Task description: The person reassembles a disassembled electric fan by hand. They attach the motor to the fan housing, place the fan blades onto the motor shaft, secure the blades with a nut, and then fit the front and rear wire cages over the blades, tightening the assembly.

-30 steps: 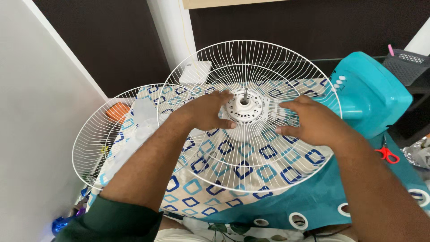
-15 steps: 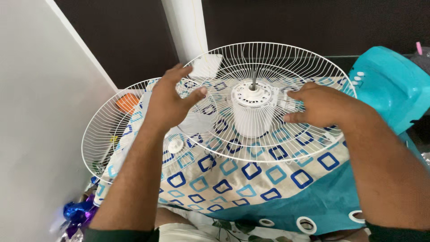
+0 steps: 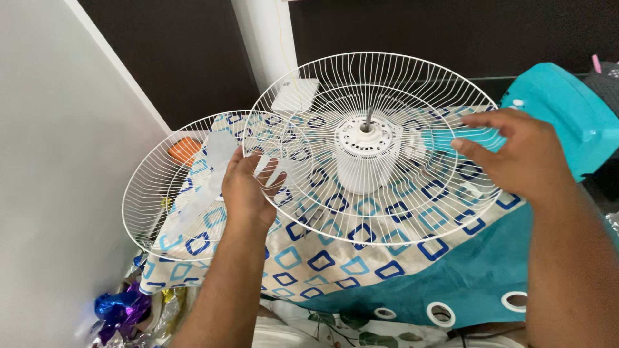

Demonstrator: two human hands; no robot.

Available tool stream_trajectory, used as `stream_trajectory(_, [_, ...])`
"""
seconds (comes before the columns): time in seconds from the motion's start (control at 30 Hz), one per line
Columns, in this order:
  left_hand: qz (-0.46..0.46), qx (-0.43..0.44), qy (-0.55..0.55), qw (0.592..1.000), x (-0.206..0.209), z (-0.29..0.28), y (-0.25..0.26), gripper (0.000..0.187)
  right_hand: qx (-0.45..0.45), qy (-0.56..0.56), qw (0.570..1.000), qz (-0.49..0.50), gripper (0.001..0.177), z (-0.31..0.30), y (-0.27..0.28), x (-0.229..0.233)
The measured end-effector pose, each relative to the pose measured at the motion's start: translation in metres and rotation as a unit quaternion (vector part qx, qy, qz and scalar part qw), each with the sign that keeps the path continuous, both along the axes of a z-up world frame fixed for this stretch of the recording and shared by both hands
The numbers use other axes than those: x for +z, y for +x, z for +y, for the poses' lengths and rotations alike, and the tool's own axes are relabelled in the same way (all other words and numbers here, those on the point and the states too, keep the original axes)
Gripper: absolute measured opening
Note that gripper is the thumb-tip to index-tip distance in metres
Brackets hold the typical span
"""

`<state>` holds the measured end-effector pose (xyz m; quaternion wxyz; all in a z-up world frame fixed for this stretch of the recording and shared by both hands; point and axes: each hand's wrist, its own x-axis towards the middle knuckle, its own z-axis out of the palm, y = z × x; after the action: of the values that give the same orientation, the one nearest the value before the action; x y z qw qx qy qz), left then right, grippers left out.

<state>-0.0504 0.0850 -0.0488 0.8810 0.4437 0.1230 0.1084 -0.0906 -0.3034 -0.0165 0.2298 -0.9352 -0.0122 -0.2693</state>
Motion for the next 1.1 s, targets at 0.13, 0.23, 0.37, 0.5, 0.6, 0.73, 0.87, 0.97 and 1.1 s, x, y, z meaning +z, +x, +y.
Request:
stream_trajectory(0.13, [0.005, 0.007, 0.007, 1.000, 0.000, 0.001, -0.001, 0.067, -0.062, 0.099, 0.976, -0.182, 0.023, -0.003, -0.015, -0.021])
stream_trajectory(0.23, [-0.002, 0.007, 0.014, 1.000, -0.001, 0.004, -0.003, 0.066, -0.089, 0.206, 0.961, -0.164, 0.017, 0.007, -0.023, -0.026])
stream_trajectory(0.37, [-0.003, 0.010, 0.015, 1.000, -0.003, 0.011, -0.009, 0.067, -0.037, 0.133, 0.976, -0.166, 0.020, 0.031, -0.035, -0.009])
stream_trajectory(0.5, [-0.009, 0.029, 0.004, 1.000, -0.011, 0.027, -0.020, 0.067, 0.025, 0.076, 0.985, -0.150, 0.023, 0.069, -0.048, 0.016])
stream_trajectory(0.6, [-0.016, 0.044, 0.040, 0.998, -0.019, 0.051, -0.027, 0.064, 0.076, -0.001, 0.988, -0.135, 0.027, 0.102, -0.056, 0.029])
stream_trajectory(0.73, [0.000, 0.122, 0.080, 0.989, -0.035, 0.092, -0.040, 0.046, 0.210, -0.037, 0.973, -0.084, 0.032, 0.149, -0.063, 0.035])
stream_trajectory(0.87, [-0.009, 0.168, 0.120, 0.978, -0.056, 0.127, -0.053, 0.031, 0.353, -0.055, 0.931, -0.079, 0.032, 0.199, -0.069, 0.026])
stream_trajectory(0.97, [-0.028, 0.185, 0.174, 0.967, -0.071, 0.145, -0.063, 0.028, 0.452, -0.059, 0.889, -0.042, 0.033, 0.237, -0.075, 0.009])
stream_trajectory(1.1, [-0.083, 0.220, 0.360, 0.903, -0.080, 0.155, -0.070, 0.022, 0.522, -0.086, 0.849, 0.006, 0.037, 0.278, -0.070, -0.017])
